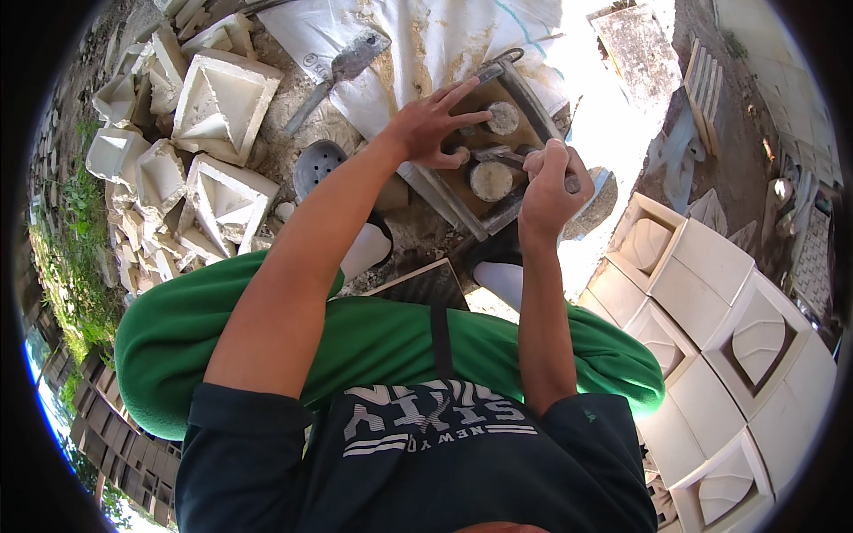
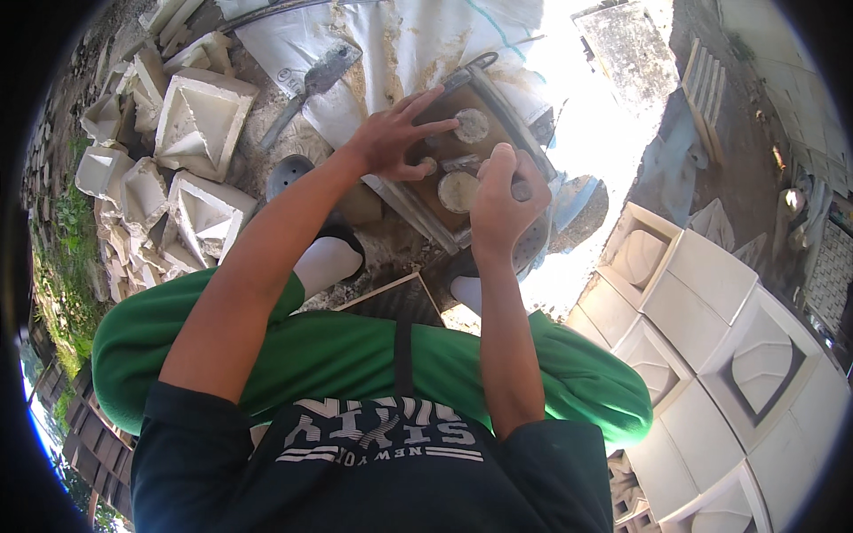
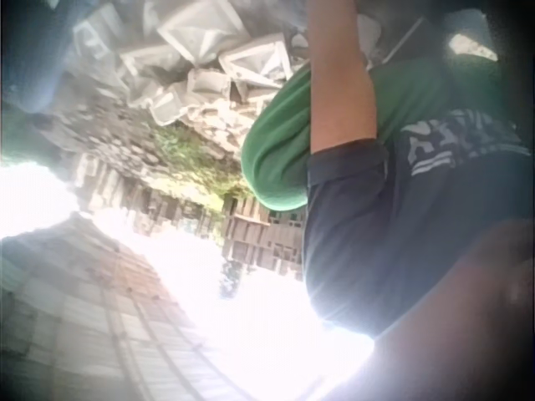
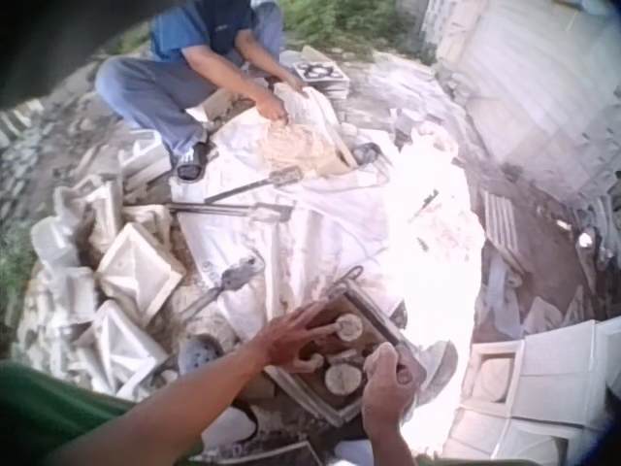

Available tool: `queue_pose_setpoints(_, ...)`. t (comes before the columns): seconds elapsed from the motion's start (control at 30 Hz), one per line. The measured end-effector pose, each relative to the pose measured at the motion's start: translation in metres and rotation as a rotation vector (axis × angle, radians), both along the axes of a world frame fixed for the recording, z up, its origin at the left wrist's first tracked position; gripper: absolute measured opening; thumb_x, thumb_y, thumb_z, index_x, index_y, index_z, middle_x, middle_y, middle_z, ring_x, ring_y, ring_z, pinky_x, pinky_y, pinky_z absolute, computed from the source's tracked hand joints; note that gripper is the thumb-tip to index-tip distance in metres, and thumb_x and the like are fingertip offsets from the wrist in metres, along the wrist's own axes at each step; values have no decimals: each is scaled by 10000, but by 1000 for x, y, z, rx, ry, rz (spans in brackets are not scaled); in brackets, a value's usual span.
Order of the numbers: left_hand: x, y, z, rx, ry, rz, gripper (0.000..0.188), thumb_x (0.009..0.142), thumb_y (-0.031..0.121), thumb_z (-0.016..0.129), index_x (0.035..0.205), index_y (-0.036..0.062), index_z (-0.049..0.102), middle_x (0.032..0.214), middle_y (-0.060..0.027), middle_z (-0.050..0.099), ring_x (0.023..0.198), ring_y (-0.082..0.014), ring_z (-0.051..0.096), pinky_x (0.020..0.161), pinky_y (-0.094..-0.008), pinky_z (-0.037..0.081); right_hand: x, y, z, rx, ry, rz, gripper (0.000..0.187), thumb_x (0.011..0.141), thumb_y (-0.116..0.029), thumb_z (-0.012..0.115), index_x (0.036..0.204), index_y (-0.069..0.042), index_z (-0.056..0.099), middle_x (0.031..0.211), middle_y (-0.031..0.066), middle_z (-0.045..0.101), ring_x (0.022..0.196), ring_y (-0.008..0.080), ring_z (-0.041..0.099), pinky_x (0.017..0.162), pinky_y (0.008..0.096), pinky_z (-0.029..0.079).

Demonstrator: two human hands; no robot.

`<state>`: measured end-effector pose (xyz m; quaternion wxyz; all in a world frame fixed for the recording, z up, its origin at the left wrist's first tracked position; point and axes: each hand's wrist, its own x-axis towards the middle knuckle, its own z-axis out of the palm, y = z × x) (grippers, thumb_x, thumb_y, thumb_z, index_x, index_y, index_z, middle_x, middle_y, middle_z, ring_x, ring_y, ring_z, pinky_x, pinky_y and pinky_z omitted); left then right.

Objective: The person uses a scraping tool to clean and shape the surface of stone blocks held in a small frame, while sitting cross-legged on the floor.

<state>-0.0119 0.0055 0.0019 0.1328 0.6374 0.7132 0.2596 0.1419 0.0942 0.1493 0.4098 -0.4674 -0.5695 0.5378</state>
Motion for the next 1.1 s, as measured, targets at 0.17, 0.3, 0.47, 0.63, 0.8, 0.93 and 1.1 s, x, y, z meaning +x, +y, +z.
queue_pose_setpoints(0.17, -1, -2, 1, 33, -10, -7, 764, 729, 375, 723, 1447, 371, 460, 1604, -122, 247, 1371, -366, 426, 850, -491, 581, 16, -3, 10, 10, 48, 247, 322, 895, -98, 564, 594, 10, 522, 563, 7, 490, 541, 83, 413, 515, 276, 298)
queue_pose_setpoints(0.3, 0, -2, 1, 17, -15, -14, 760, 729, 370, 723, 1444, 365, 464, 1601, -133, 250, 1369, -371, 427, 846, -491, 582, 17, 5, -7, 30, 20, 384, 307, 888, -73, 563, 602, 28, 518, 562, 3, 470, 540, 74, 396, 509, 270, 280)
queue_pose_setpoints(0.47, 0, 0, 0, 53, -20, -18, 752, 733, 404, 724, 1438, 377, 464, 1605, -115, 245, 1376, -355, 423, 836, -484, 588, 17, 2, -7, 65, 176, 387, 307, 883, -64, 550, 601, 44, 493, 550, 11, 452, 519, 70, 389, 490, 270, 270)
queue_pose_setpoints(0.63, -1, -3, 0, 25, -7, -9, 763, 724, 384, 735, 1438, 366, 466, 1599, -127, 252, 1364, -367, 436, 800, -475, 598, 10, 12, 8, 73, 217, 529, 257, 831, -26, 541, 594, 34, 464, 551, 26, 464, 515, 96, 416, 500, 273, 300)
queue_pose_setpoints(0.8, -1, -2, -1, 34, -16, -6, 788, 720, 397, 748, 1450, 381, 452, 1597, -121, 262, 1358, -365, 442, 815, -481, 593, 0, 18, -19, 159, 41, 604, 258, 831, -86, 574, 617, 41, 504, 545, 35, 448, 518, 103, 417, 495, 288, 311)
queue_pose_setpoints(0.93, 1, -2, 3, 55, -13, 2, 878, 707, 431, 773, 1494, 351, 391, 1597, -114, 264, 1363, -364, 434, 833, -485, 591, 2, 28, -3, 127, 130, 622, 222, 822, -75, 605, 651, 45, 531, 565, 28, 448, 541, 102, 408, 510, 285, 312)
queue_pose_setpoints(1.1, 2, -2, 9, -72, -18, 24, 1114, 666, 541, 809, 1566, 245, 224, 1601, -97, 257, 1378, -359, 415, 929, -504, 557, -1, 41, -10, 99, 34, 691, 236, 843, -88, 602, 654, 36, 536, 565, 15, 453, 544, 86, 398, 503, 281, 295)
